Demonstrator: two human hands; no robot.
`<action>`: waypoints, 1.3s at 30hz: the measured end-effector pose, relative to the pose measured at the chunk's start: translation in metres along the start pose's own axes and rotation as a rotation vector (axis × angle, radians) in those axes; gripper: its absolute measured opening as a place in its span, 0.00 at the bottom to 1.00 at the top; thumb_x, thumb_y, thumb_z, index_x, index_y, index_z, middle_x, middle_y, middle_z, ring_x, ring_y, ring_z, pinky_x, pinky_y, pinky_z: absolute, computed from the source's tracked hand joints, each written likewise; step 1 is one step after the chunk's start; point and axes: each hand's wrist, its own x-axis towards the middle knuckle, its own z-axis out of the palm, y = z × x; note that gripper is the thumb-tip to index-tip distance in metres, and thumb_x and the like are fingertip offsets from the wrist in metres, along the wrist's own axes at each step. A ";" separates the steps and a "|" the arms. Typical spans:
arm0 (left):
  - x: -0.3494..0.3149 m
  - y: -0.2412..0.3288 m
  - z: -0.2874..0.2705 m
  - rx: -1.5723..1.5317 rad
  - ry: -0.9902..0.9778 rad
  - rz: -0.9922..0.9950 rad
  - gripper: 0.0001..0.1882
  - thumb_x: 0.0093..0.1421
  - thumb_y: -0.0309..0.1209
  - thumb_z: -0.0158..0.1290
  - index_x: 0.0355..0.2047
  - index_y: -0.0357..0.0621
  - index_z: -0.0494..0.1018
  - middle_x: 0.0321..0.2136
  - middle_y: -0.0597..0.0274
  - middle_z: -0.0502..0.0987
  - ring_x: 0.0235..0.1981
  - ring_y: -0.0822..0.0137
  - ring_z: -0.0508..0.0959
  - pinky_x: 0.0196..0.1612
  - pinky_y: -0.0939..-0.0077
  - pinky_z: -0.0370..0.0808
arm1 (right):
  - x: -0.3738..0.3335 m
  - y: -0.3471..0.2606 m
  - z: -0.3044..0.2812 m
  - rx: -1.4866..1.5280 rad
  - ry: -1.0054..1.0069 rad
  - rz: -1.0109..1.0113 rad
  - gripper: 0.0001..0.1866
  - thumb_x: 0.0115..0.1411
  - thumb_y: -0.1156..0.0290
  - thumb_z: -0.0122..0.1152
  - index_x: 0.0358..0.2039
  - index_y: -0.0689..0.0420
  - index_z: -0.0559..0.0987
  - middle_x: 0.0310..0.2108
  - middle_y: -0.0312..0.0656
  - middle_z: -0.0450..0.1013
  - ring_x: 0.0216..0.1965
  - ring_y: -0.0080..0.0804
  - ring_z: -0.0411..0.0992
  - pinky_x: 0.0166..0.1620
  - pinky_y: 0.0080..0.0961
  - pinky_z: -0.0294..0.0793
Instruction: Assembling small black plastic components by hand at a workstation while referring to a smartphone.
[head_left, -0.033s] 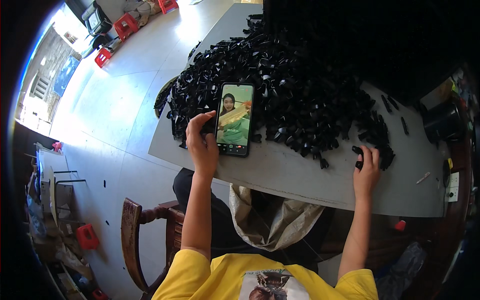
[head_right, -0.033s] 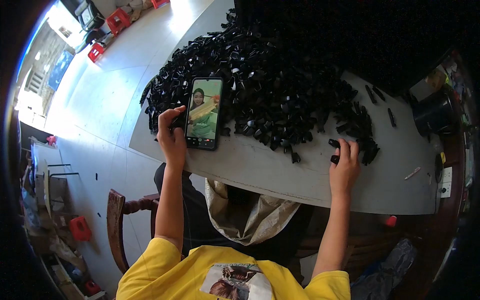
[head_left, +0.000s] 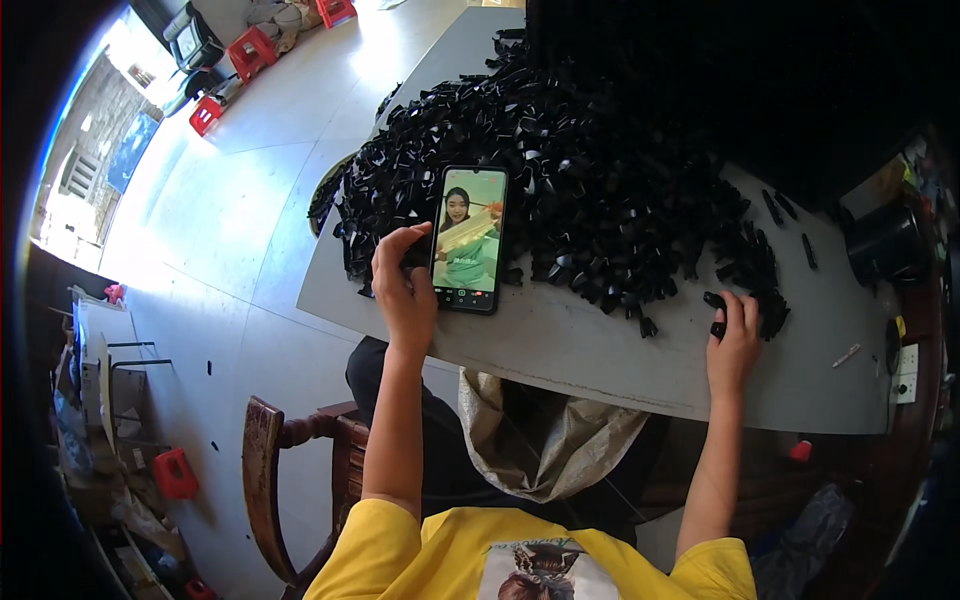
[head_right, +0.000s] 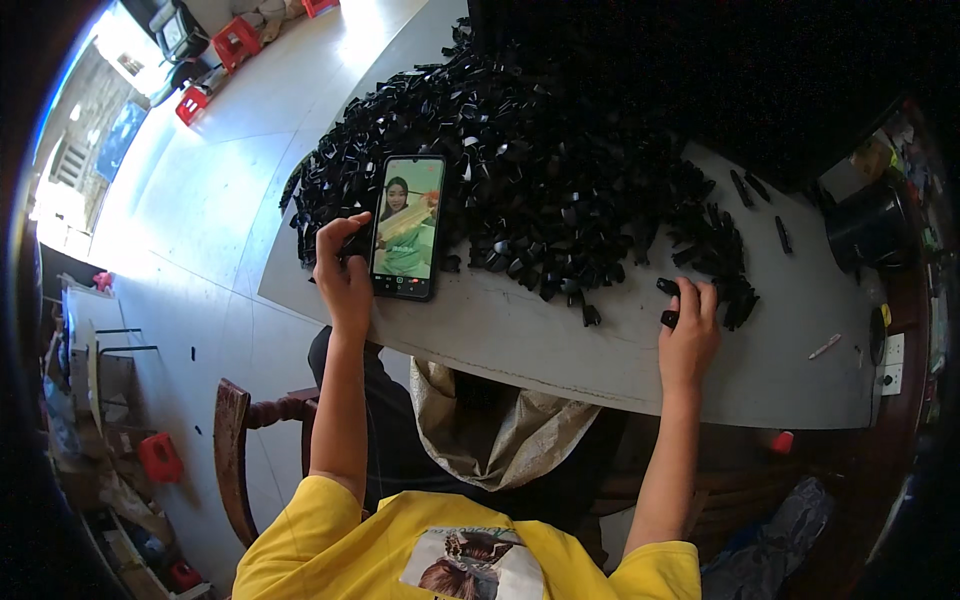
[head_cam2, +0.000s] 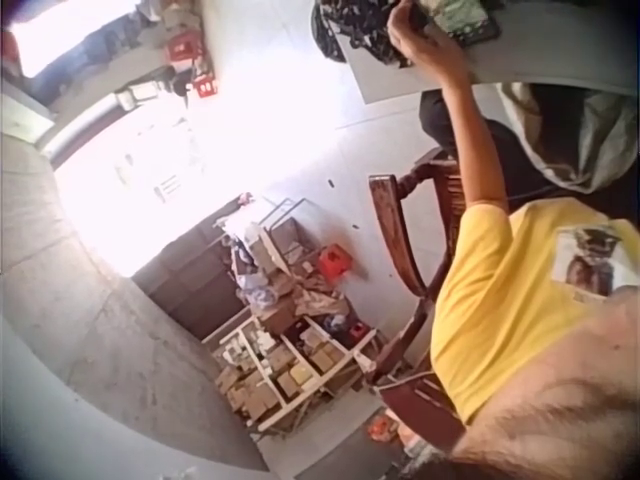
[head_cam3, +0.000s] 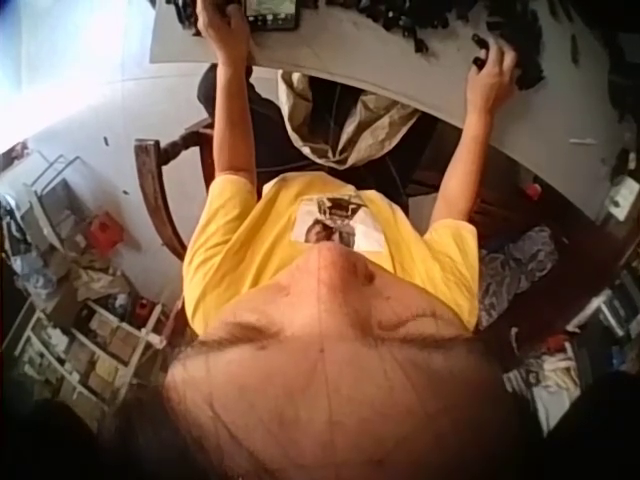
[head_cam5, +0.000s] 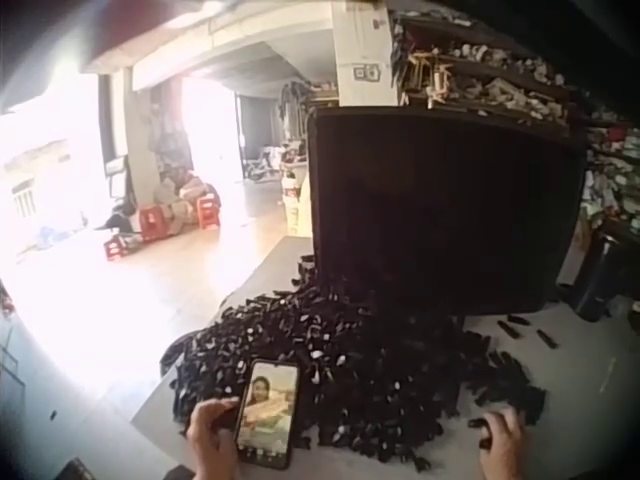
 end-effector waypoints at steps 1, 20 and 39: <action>0.000 0.001 0.000 -0.002 -0.001 0.001 0.23 0.42 0.15 0.38 0.40 0.36 0.70 0.40 0.55 0.79 0.43 0.57 0.75 0.53 0.68 0.67 | 0.000 0.000 0.000 0.015 -0.024 0.035 0.12 0.59 0.77 0.54 0.44 0.54 0.74 0.44 0.40 0.68 0.42 0.44 0.72 0.41 0.34 0.72; -0.004 0.004 -0.006 -0.043 -0.111 -0.115 0.21 0.43 0.15 0.38 0.39 0.36 0.70 0.38 0.55 0.78 0.44 0.58 0.75 0.53 0.67 0.67 | 0.000 0.002 0.001 -0.021 0.011 0.000 0.13 0.57 0.76 0.56 0.44 0.53 0.74 0.43 0.39 0.68 0.42 0.43 0.72 0.40 0.35 0.73; 0.000 0.005 -0.004 0.121 -0.028 -0.006 0.24 0.42 0.13 0.36 0.41 0.32 0.70 0.40 0.53 0.77 0.45 0.62 0.77 0.55 0.70 0.68 | -0.001 0.001 0.001 -0.012 0.001 0.007 0.12 0.59 0.76 0.54 0.44 0.55 0.74 0.43 0.40 0.68 0.42 0.44 0.72 0.40 0.35 0.72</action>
